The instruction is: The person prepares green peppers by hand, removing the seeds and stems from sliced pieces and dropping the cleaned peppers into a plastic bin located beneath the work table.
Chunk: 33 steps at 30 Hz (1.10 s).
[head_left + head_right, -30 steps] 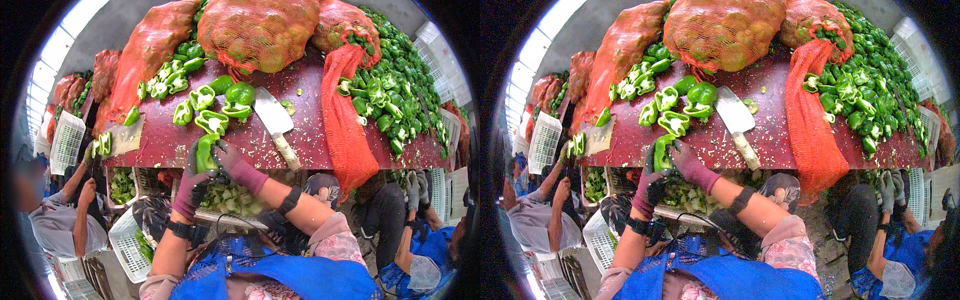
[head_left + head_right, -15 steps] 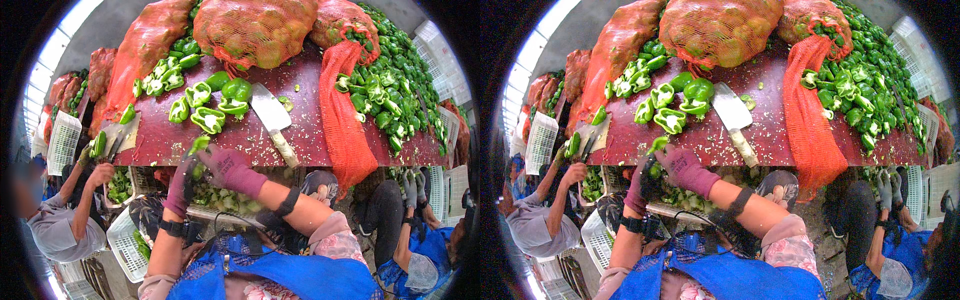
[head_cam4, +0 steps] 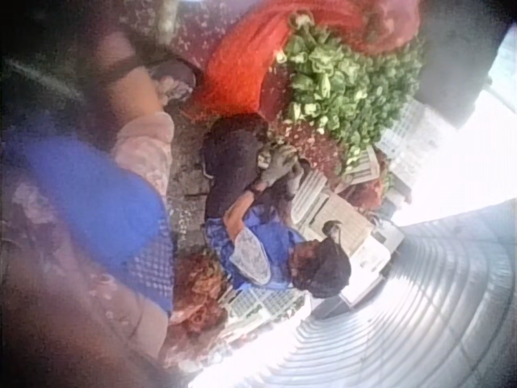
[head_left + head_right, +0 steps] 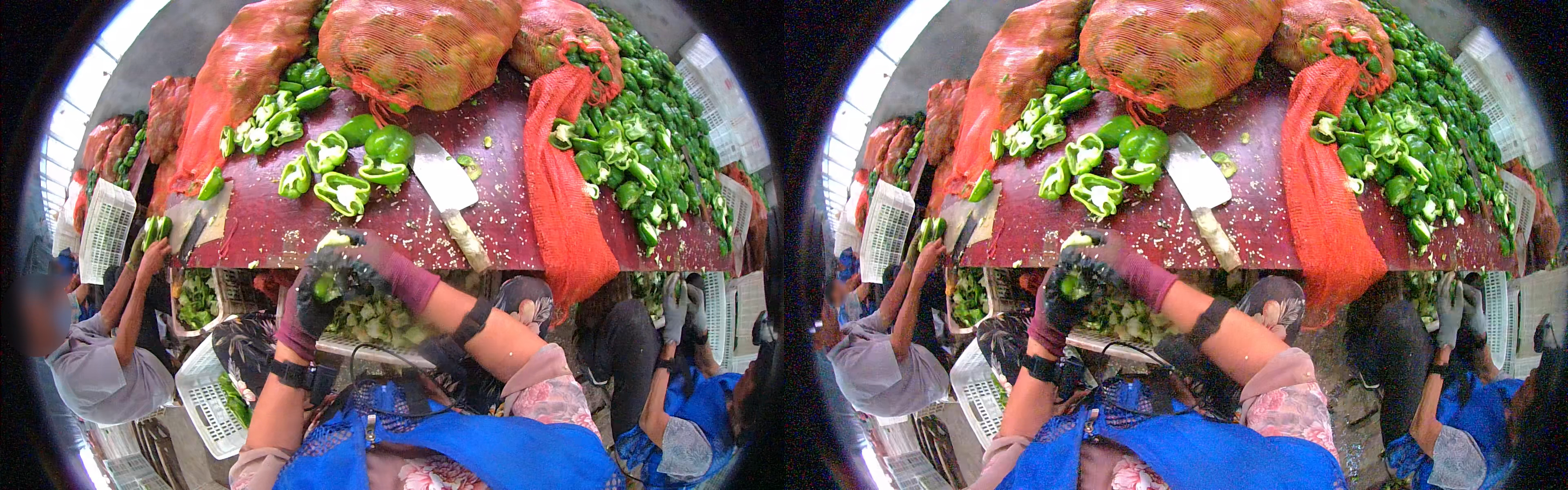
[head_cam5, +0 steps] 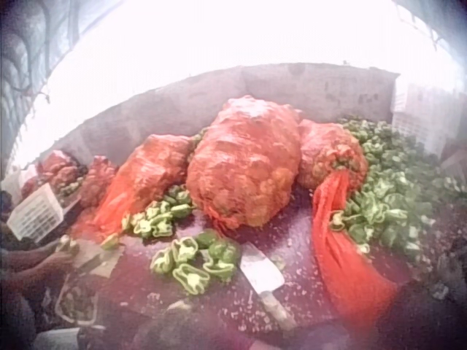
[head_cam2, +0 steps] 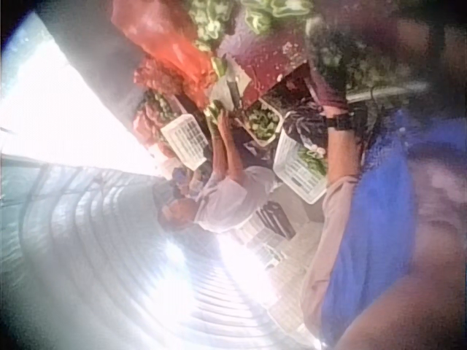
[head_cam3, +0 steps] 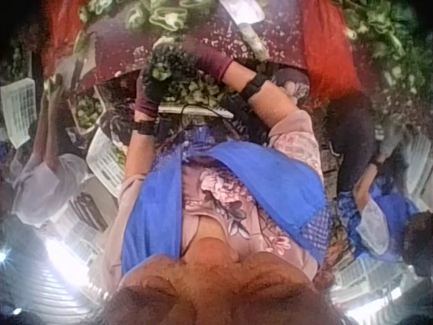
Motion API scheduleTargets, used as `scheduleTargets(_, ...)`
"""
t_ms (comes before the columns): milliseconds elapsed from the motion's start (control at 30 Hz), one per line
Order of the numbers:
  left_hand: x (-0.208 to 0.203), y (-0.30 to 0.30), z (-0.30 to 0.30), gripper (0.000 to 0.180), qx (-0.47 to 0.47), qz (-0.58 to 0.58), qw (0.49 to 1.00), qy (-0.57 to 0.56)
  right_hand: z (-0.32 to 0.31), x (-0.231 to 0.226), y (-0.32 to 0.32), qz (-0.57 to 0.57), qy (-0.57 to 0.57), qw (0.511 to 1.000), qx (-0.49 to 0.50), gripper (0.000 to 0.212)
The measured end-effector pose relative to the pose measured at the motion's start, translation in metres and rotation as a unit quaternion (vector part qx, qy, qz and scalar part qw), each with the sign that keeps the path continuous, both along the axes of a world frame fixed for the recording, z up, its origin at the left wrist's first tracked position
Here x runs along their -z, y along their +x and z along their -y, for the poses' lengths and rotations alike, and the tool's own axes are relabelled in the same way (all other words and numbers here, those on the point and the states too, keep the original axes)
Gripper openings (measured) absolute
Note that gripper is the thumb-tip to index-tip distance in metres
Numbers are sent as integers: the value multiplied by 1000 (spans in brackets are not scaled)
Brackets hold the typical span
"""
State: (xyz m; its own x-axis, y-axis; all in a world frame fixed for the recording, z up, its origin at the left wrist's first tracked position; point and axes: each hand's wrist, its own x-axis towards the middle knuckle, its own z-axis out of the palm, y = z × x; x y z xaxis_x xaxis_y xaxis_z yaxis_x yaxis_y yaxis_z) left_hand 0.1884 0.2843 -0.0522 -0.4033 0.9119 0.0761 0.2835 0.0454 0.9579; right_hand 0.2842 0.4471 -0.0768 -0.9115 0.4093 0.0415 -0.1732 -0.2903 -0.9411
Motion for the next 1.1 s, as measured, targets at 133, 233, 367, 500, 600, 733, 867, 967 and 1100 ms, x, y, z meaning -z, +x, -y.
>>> scheduleTargets(133,-29,-3,-8,49,-64,568,817,71,-10,-43,20,-31,-60,993,-95,32)
scheduleTargets(233,-47,-22,10,51,-45,530,841,94,-24,-73,40,189,410,885,-115,53)
scheduleTargets(367,-66,14,-8,71,29,-154,988,-5,-2,3,14,114,472,872,-61,44)
scheduleTargets(500,-69,13,-23,85,10,-482,872,-80,3,-12,20,163,463,871,3,42)
scheduleTargets(600,-79,-6,-24,87,-173,-397,899,57,-16,-21,14,159,294,935,114,49)
scheduleTargets(733,-62,11,-29,86,-150,-366,917,60,-7,-28,12,211,137,960,122,48)
scheduleTargets(867,-71,6,-22,82,-16,-335,942,-26,1,-35,18,71,310,940,125,44)
scheduleTargets(967,-94,-39,0,82,-156,-235,959,37,-17,-34,22,118,390,894,185,47)
scheduleTargets(1100,-163,-79,55,77,-157,-483,858,-72,-33,-35,23,253,528,787,195,70)
